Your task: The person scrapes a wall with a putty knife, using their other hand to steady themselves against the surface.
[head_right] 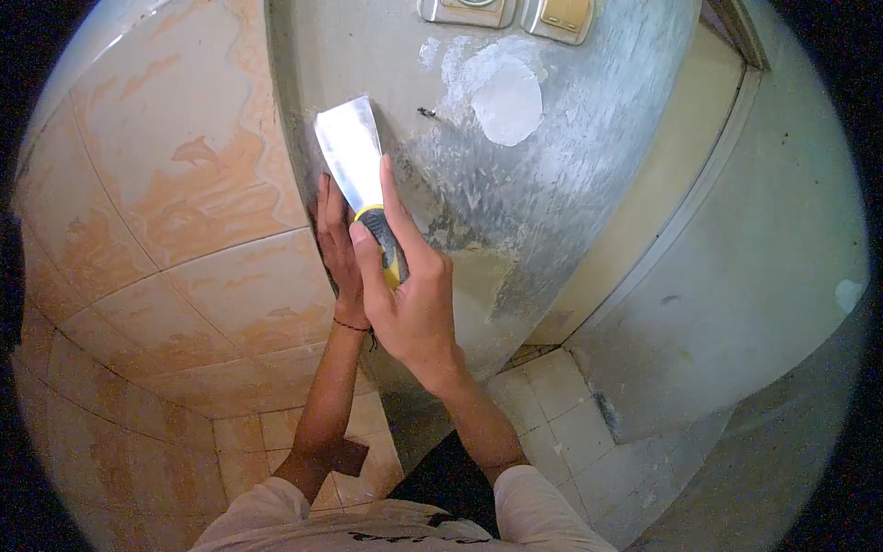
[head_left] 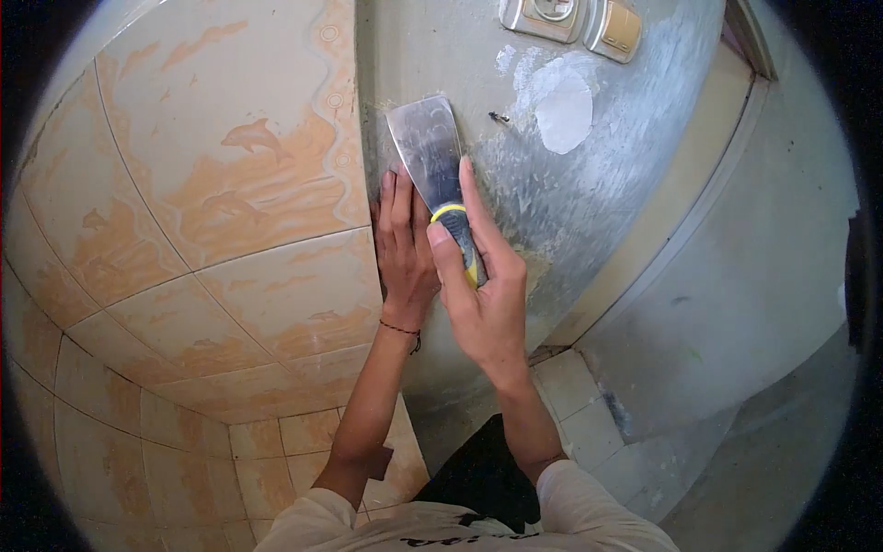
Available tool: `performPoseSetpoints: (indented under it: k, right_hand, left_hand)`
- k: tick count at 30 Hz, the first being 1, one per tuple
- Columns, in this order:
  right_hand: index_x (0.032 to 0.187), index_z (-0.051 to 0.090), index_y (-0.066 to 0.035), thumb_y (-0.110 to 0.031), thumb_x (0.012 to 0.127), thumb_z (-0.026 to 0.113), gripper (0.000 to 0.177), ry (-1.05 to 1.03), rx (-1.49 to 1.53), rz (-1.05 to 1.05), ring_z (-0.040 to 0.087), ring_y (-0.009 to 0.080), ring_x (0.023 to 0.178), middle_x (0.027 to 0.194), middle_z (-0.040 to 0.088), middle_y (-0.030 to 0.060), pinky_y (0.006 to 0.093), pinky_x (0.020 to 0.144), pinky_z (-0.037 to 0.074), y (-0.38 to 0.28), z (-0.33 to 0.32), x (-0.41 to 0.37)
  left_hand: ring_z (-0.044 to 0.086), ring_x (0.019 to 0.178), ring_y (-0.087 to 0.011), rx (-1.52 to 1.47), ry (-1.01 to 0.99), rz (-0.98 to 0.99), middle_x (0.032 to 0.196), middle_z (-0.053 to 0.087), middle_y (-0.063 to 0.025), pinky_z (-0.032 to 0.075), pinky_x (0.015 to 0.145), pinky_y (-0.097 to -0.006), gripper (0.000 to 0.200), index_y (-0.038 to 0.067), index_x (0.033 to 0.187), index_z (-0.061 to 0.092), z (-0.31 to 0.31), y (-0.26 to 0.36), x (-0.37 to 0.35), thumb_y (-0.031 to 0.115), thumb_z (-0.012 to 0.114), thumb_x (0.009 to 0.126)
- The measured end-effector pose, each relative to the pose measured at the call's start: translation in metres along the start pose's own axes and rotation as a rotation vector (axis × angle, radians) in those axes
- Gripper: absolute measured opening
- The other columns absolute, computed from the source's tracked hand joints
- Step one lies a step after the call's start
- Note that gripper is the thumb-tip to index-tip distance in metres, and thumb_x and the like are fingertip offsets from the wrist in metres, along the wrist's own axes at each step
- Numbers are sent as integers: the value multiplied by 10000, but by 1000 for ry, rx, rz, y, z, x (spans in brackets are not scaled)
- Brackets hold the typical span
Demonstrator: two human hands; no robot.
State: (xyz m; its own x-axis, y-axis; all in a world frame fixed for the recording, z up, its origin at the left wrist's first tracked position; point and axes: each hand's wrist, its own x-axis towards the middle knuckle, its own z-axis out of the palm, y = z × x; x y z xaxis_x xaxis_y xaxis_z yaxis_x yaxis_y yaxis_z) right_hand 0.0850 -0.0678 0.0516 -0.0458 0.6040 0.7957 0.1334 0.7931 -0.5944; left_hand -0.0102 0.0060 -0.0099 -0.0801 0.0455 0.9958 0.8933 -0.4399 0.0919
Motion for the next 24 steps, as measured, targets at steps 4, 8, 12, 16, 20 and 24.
performPoseSetpoints:
  k: [4,8,12,16,20,24]
  right_hand:
    - [1523,387,-2,-108,1007,578,560,-21,23,132,491,35,714,937,611,-11,190,621,423,-8,-2,-4]
    - [1534,385,-35,-108,1011,577,561,0,83,139,388,2,635,835,535,-54,180,521,323,-9,0,-5]
    - [1527,382,-8,-116,1011,578,562,2,36,123,423,14,661,874,570,-33,178,567,369,-9,1,-4]
    - [1517,378,26,-124,1010,576,564,22,-6,40,456,32,713,931,607,1,179,654,420,-5,4,-3]
    - [1515,376,32,-123,1008,575,566,46,-73,-103,494,49,790,969,623,23,193,736,445,4,5,-2]
    - [1511,380,37,-122,1007,571,562,16,-1,84,536,81,935,1058,651,77,235,856,460,-15,1,-3]
  left_hand:
    - [365,1441,-361,11,24,30,1549,392,-184,339,1160,-486,476,-77,1401,482,3,0,0,158,503,987]
    - [358,1446,-358,-15,11,-2,1552,387,-184,334,1162,-489,468,-80,1388,489,1,0,0,156,500,984]
    - [358,1446,-354,-11,-18,-14,1553,388,-183,326,1166,-489,472,-84,1394,482,2,-1,-4,154,480,986]
    - [354,1449,-355,57,-40,-6,1557,382,-181,323,1168,-493,490,-85,1412,465,4,-3,-6,156,473,985]
    - [353,1450,-353,9,-9,5,1556,385,-182,322,1168,-498,491,-85,1414,464,4,-3,-4,160,473,989]
    - [357,1448,-350,8,-6,1,1551,392,-183,324,1170,-494,480,-86,1408,471,6,-3,-5,154,470,992]
